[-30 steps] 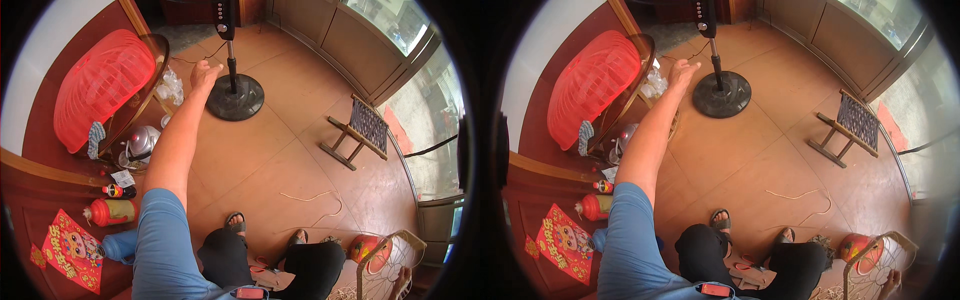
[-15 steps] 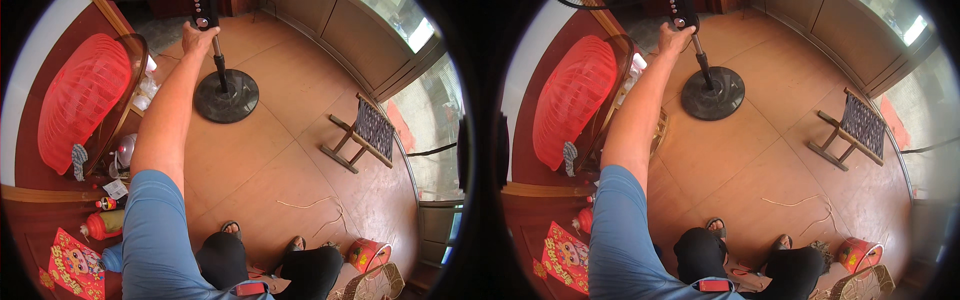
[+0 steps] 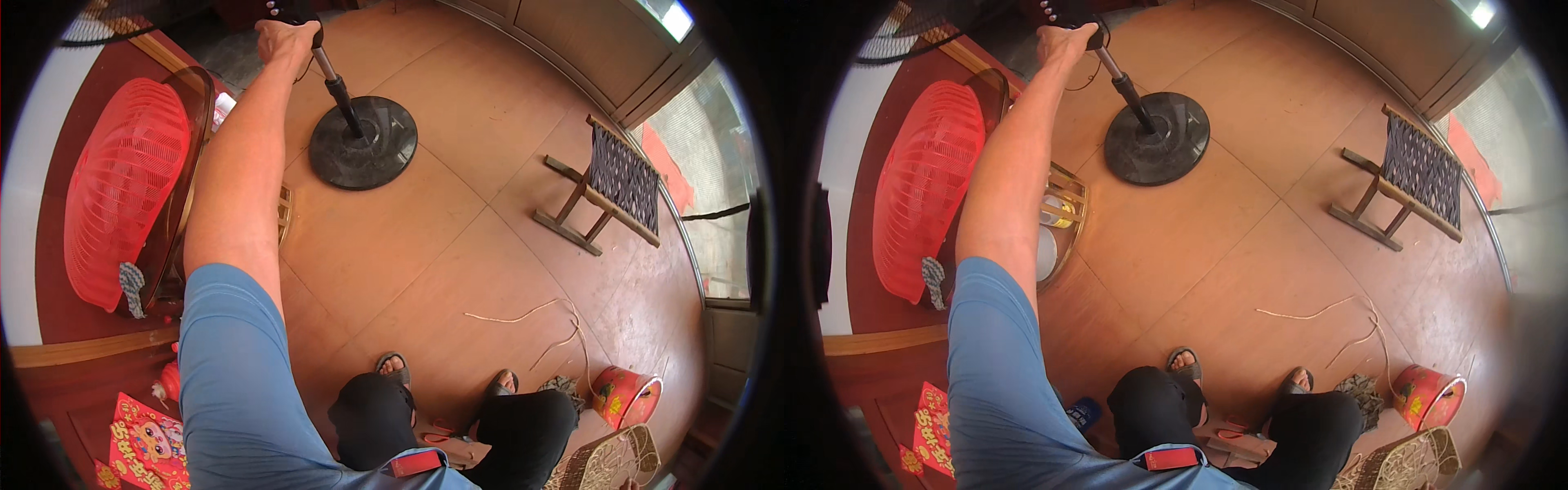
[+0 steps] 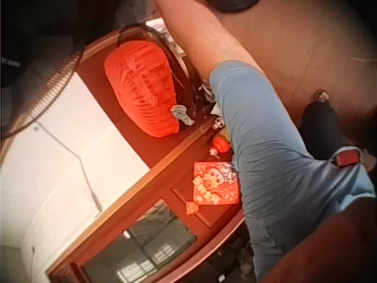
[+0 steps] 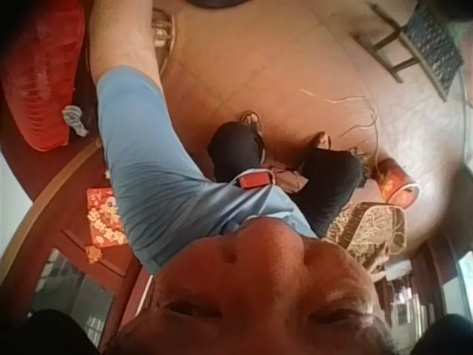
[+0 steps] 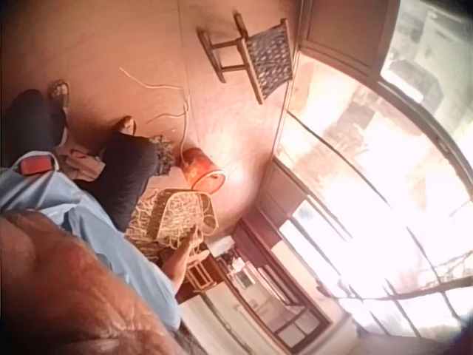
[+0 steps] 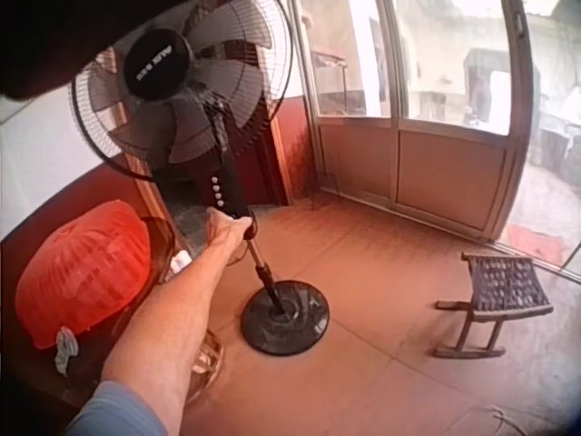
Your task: Weaving a basket using dried straw or fiber material.
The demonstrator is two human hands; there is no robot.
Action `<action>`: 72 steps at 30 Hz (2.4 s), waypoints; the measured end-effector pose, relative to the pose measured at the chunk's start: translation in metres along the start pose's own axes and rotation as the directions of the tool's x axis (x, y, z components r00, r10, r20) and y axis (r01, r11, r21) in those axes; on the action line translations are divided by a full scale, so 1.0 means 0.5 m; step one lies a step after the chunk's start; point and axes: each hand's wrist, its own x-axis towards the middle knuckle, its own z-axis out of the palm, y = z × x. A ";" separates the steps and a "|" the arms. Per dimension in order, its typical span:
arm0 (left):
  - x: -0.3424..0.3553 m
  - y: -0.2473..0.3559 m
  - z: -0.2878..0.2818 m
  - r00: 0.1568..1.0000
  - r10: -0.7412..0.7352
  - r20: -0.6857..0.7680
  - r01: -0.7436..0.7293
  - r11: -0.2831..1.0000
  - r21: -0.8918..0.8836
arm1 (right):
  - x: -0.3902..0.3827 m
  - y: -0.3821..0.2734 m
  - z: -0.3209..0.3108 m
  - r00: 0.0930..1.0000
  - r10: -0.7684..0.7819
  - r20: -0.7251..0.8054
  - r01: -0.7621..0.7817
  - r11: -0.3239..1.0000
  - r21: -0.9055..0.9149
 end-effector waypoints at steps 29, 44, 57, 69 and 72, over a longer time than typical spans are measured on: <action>-0.355 -0.087 -0.196 0.996 -0.028 -0.087 0.028 1.000 -0.008 | 0.066 -0.050 0.155 0.867 -0.218 -0.449 -0.220 0.641 -0.735; -0.336 -0.281 -0.237 0.991 0.062 0.117 0.020 0.803 -0.596 | 0.060 0.023 0.076 0.896 -0.204 -0.395 -0.105 0.766 -0.634; -0.336 -0.207 -0.199 0.793 0.051 0.608 0.608 0.002 -0.794 | 0.044 0.018 0.085 0.872 -0.275 -0.405 -0.094 0.717 -0.691; -0.327 -0.239 -0.177 0.897 0.087 0.434 0.403 0.248 -0.881 | 0.059 0.074 0.027 0.895 -0.219 -0.389 -0.068 0.795 -0.603; -0.346 -0.221 -0.216 0.930 0.164 0.328 0.074 0.793 -0.605 | 0.051 0.073 0.022 0.893 -0.206 -0.399 -0.081 0.800 -0.595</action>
